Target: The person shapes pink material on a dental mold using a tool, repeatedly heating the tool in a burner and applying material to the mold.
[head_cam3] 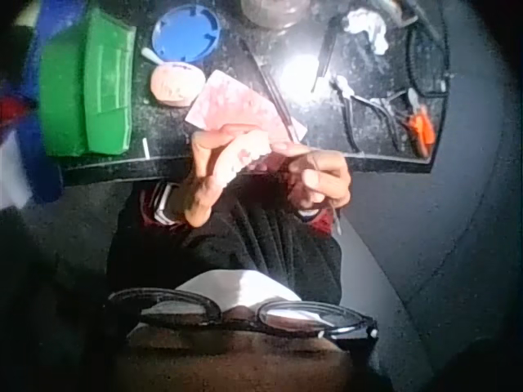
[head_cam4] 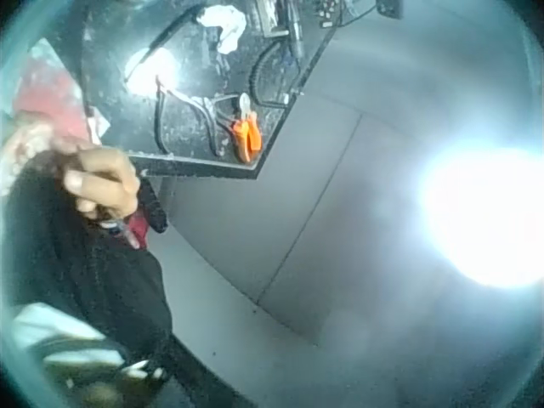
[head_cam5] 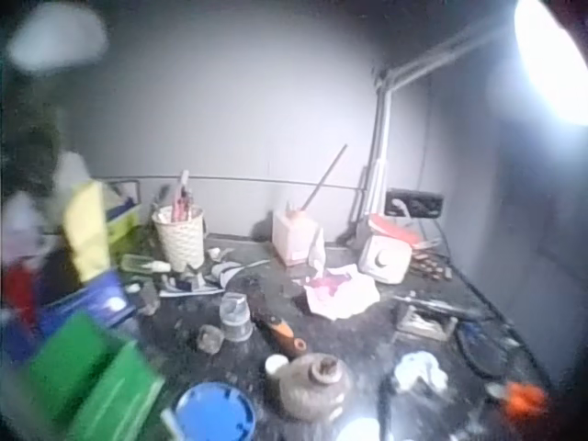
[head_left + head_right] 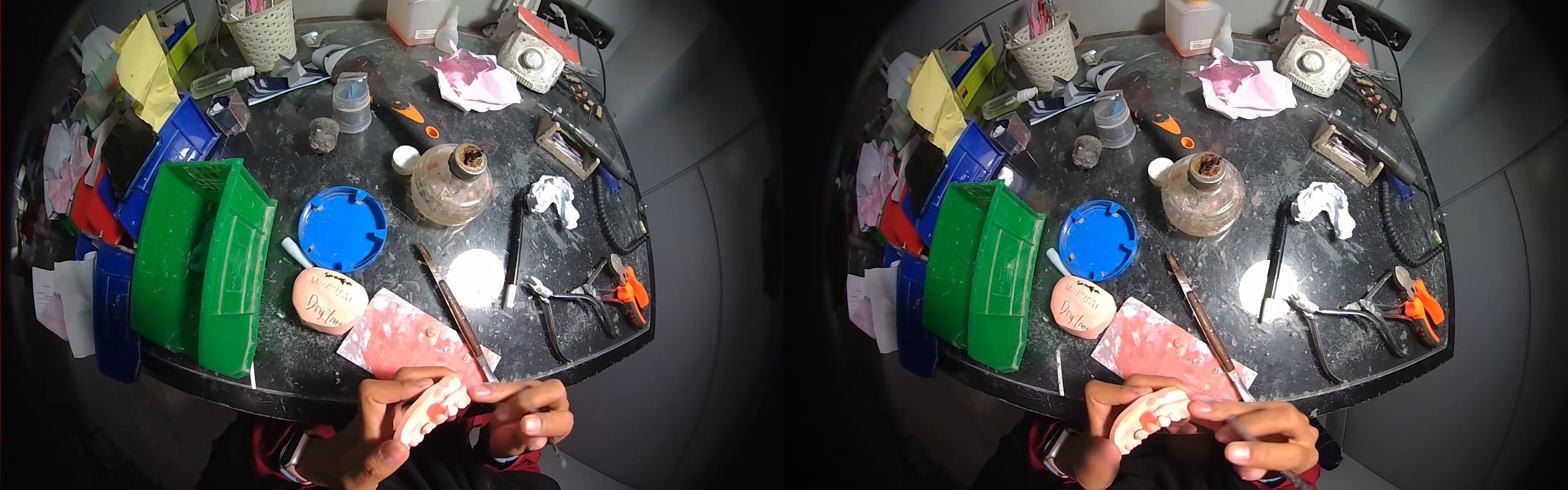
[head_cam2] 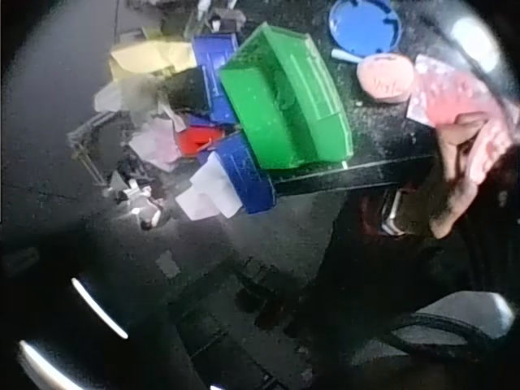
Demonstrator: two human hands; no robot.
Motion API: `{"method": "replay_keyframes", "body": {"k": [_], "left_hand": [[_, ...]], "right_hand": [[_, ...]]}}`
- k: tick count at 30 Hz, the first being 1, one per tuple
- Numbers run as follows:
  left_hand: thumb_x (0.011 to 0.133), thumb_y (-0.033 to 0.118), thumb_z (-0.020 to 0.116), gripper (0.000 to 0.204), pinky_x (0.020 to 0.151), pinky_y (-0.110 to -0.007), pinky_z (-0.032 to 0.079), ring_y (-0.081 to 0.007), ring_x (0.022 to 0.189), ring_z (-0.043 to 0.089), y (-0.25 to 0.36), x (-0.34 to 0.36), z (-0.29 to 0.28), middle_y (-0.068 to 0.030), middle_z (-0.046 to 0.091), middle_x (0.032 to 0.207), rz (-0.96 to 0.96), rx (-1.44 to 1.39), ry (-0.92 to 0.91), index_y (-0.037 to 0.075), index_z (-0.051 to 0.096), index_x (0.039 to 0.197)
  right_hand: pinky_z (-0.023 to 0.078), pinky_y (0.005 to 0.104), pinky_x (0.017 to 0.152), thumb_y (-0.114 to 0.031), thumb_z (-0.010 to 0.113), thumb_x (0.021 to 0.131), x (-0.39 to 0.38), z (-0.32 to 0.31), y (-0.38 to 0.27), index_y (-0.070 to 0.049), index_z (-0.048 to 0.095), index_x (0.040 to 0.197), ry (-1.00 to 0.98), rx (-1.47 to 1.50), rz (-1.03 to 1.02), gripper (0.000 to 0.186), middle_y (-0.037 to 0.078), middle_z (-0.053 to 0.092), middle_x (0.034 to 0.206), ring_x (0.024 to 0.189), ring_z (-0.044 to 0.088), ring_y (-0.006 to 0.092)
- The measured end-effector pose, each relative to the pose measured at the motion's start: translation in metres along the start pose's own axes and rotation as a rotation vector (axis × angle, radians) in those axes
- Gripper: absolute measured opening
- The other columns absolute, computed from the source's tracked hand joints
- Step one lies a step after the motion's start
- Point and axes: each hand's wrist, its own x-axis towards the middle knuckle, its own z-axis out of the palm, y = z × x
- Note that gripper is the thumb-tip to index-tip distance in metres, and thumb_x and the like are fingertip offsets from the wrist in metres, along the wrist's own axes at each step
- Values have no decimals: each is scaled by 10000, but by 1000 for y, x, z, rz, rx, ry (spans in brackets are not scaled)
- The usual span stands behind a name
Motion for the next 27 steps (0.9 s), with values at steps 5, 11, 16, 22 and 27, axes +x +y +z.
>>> {"method": "replay_keyframes", "body": {"k": [5, 11, 16, 22, 27], "left_hand": [[888, 415, 340, 456, 845, -471, 413, -359, 1043, 450, 13, 4, 2, -355, 338, 1139, -111, 86, 7, 74, 203, 1157], [890, 414, 332, 444, 888, -477, 365, -365, 1056, 434, 16, 10, -5, -353, 357, 1122, -205, 85, -142, 49, 221, 1117], [895, 407, 315, 470, 897, -477, 351, -363, 1068, 427, 22, 1, -1, -348, 350, 1135, -212, 123, -91, -2, 216, 1105], [875, 350, 386, 504, 847, -389, 377, -262, 989, 447, 24, 4, 3, -264, 379, 1136, -233, 113, -56, -23, 219, 1169], [865, 359, 398, 559, 826, -332, 382, -192, 941, 455, 23, 4, 6, -204, 396, 1140, -230, 76, -9, -35, 226, 1221]], "right_hand": [[478, 243, 494, -272, 700, 690, 34, -20, -5, -112, 535, 808, -352, -298, -142, 258, 1, 381, 625, 530, 467, 109], [314, 181, 398, -170, 754, 574, 46, -18, 3, -130, 659, 743, -462, -301, -193, 198, -55, 479, 609, 504, 430, 84], [306, 194, 413, -175, 733, 558, 53, -11, 3, -134, 651, 733, -578, -294, -245, 199, -49, 482, 620, 505, 413, 81], [317, 194, 430, -201, 729, 581, 56, -13, 7, -136, 637, 744, -633, -270, -297, 199, -44, 513, 655, 531, 431, 82], [330, 201, 451, -217, 699, 625, 61, -13, 7, -143, 628, 756, -693, -270, -342, 167, -47, 536, 699, 569, 448, 79]]}}
